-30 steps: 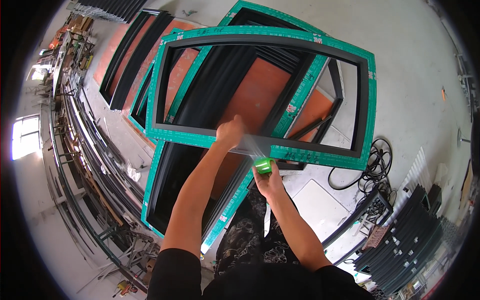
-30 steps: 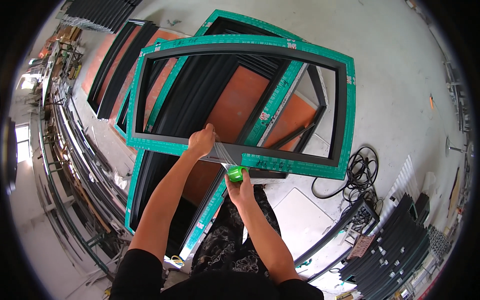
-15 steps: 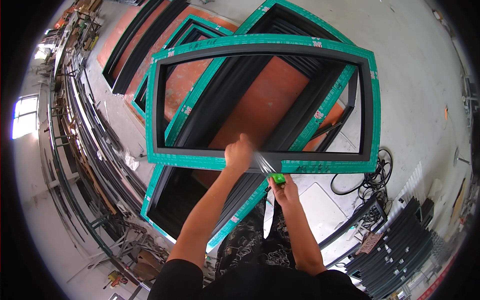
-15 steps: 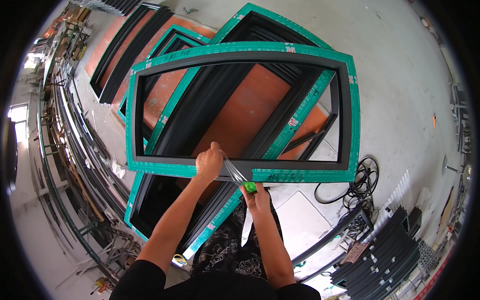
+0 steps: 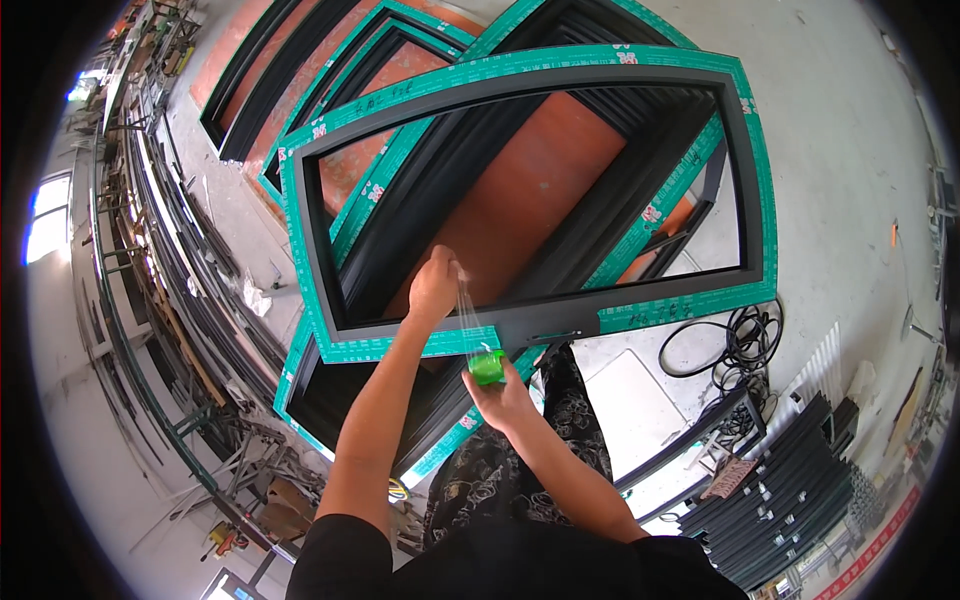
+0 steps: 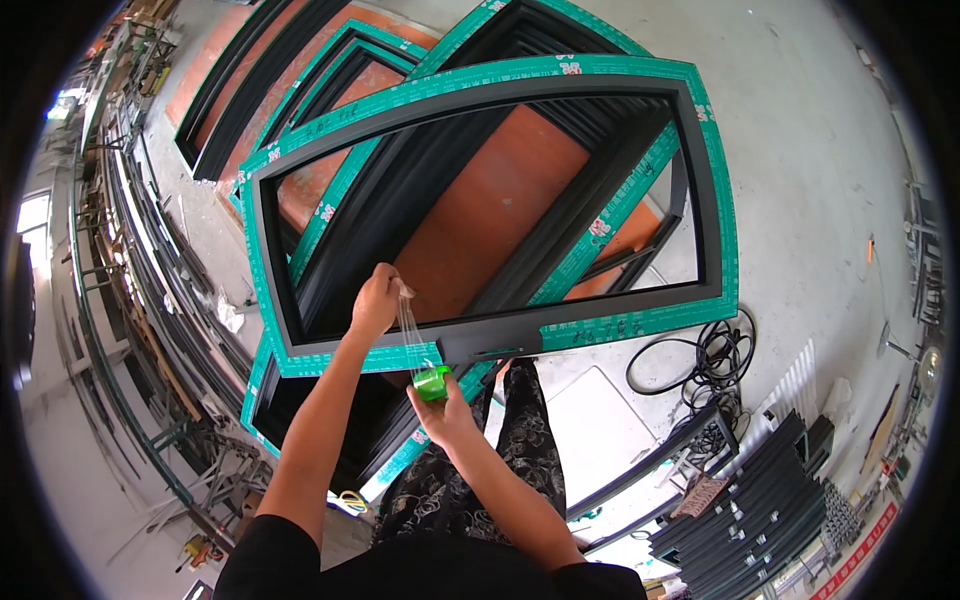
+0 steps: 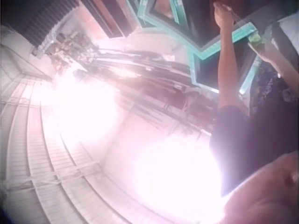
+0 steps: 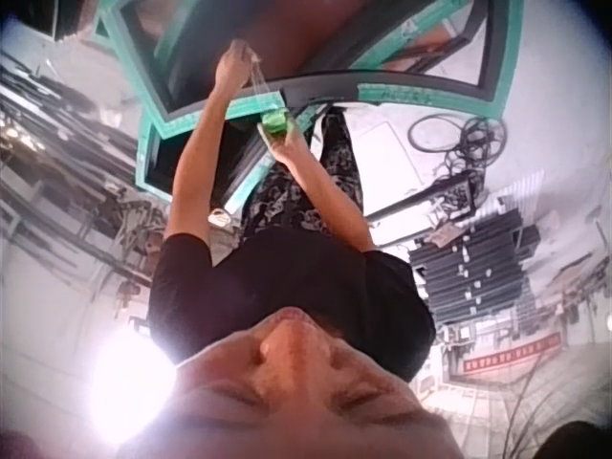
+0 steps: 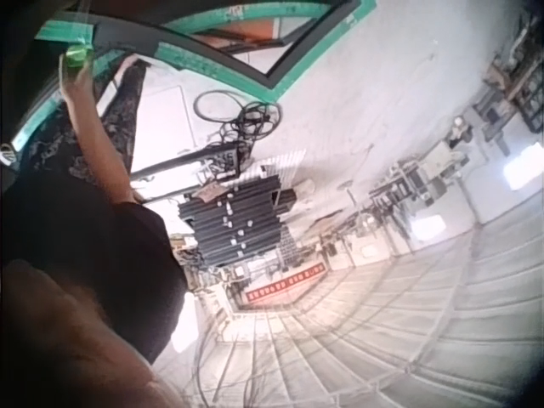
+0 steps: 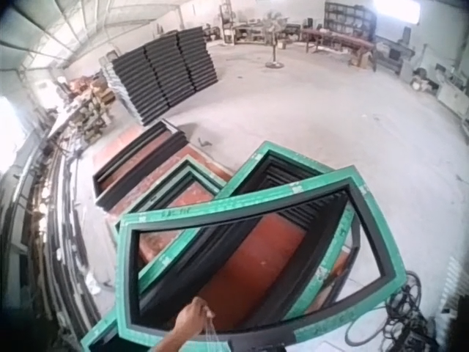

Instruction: The person picks up a long metal frame piece and carries it to a circular saw machine. They operate the saw to cut the metal piece and then carry it back to a stack of frames. The person applies green tape around the edges of a window frame and uses scissors to cut the tape. They then pick up the taped frame and place it onto a large stack of frames. Finally, the person walks over to another area and picks up a long metal piece.

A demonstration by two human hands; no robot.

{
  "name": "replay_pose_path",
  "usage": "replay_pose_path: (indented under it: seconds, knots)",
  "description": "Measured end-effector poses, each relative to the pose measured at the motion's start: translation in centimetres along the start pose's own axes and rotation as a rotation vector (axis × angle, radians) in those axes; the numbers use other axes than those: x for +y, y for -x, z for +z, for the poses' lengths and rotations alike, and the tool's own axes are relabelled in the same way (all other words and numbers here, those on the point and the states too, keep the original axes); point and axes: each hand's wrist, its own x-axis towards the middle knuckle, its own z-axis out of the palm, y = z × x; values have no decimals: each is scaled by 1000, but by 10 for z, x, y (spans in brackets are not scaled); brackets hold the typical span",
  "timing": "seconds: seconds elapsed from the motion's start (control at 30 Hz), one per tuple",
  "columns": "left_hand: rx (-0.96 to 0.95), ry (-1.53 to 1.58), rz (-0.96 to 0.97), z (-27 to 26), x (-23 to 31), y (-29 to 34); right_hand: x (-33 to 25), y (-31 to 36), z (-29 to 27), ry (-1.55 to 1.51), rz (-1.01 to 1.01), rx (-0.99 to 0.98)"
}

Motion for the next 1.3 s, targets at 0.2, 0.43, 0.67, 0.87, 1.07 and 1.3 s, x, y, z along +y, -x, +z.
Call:
replay_pose_path:
  seconds: [0.2,0.43,0.67,0.87,1.07,1.3]
  knots:
    - [-364,135,-19,29,-52,-16,-7,-41,49,-177,-100,30]
    - [-327,91,184,36,-80,-47,-9,-66,59,-142,-95,76]
    - [-600,-70,147,32,-64,-49,-35,-142,63,301,-124,-325]
    - [-352,-92,270,10,-44,-36,-33,-122,109,225,-128,-284]
    - [-499,-268,201,18,-31,-47,-42,-95,74,532,-180,-237]
    - [-483,-341,140,12,-32,-43,-10,43,126,2218,-1800,-569]
